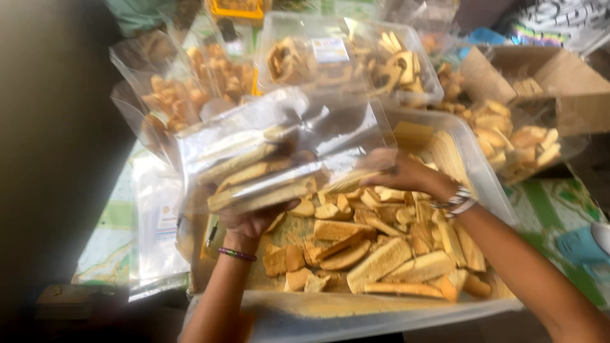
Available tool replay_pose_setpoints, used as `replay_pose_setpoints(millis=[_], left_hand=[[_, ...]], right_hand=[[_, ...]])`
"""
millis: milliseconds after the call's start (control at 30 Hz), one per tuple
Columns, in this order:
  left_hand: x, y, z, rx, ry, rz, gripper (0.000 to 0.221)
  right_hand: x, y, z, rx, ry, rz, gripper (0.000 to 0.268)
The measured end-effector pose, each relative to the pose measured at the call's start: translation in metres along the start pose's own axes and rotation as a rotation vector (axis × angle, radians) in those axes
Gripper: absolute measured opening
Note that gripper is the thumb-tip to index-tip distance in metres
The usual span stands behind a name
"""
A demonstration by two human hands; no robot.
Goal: The person packs rectangular biscuit pieces from a large plastic bin into clear plastic bags. They repeatedly pick up pieces by hand, place them into a bag held open in the other hand, and set the filled bag aside on the table.
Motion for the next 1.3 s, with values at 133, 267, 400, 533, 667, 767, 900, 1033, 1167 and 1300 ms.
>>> replay_pose_setpoints(millis=[133,267,400,533,667,767,900,1033,1167,1300], left_hand=[[0.000,-0.005,-0.003,0.028,-0.015,-0.052,0.115],[-0.002,-0.011,-0.005,0.009,-0.032,-0.076,0.117],[-0.002,-0.013,-0.006,-0.071,-0.046,-0.065,0.118],[-0.004,-0.005,-0.002,-0.048,-0.016,-0.141,0.120],[-0.003,-0.023,0.008,0.060,0.089,0.084,0.118],[0.000,-0.030,0.020,0.134,0.186,0.143,0.117],[0.004,-0.030,0.027,0.117,0.235,0.180,0.117],[0.004,-0.025,0.033,0.184,0.305,0.186,0.118],[0.006,-0.018,0.035,0.129,0.296,0.171,0.118],[0.005,-0.019,0.035,0.217,0.294,0.159,0.117]], right_hand=[[0.026,0.095,-0.022,-0.551,-0.057,-0.422,0.040],[0.057,0.143,-0.017,-1.028,0.054,-0.421,0.039],[0.067,0.155,0.012,-1.177,0.075,-0.416,0.039],[0.070,0.160,0.056,-0.924,0.280,-0.479,0.035],[0.043,0.139,0.088,-0.473,0.202,-0.522,0.032],[0.031,0.128,0.140,-0.245,0.562,-0.505,0.031],[0.022,0.111,0.180,-0.055,0.822,-0.475,0.034],[0.007,0.097,0.170,-0.306,0.479,-0.293,0.042],[0.004,0.091,0.180,-0.016,0.641,-0.429,0.034],[0.004,0.087,0.186,0.090,0.767,-0.460,0.051]])
Point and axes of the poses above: each hand's wrist, its own x-axis away from the middle knuckle, its own y-axis out of the back of the hand, z = x × y, the point moved 7 cm from there along -x, towards the middle knuckle, and after that the axes turned 9 degrees about -z, right-handed, at the moved point
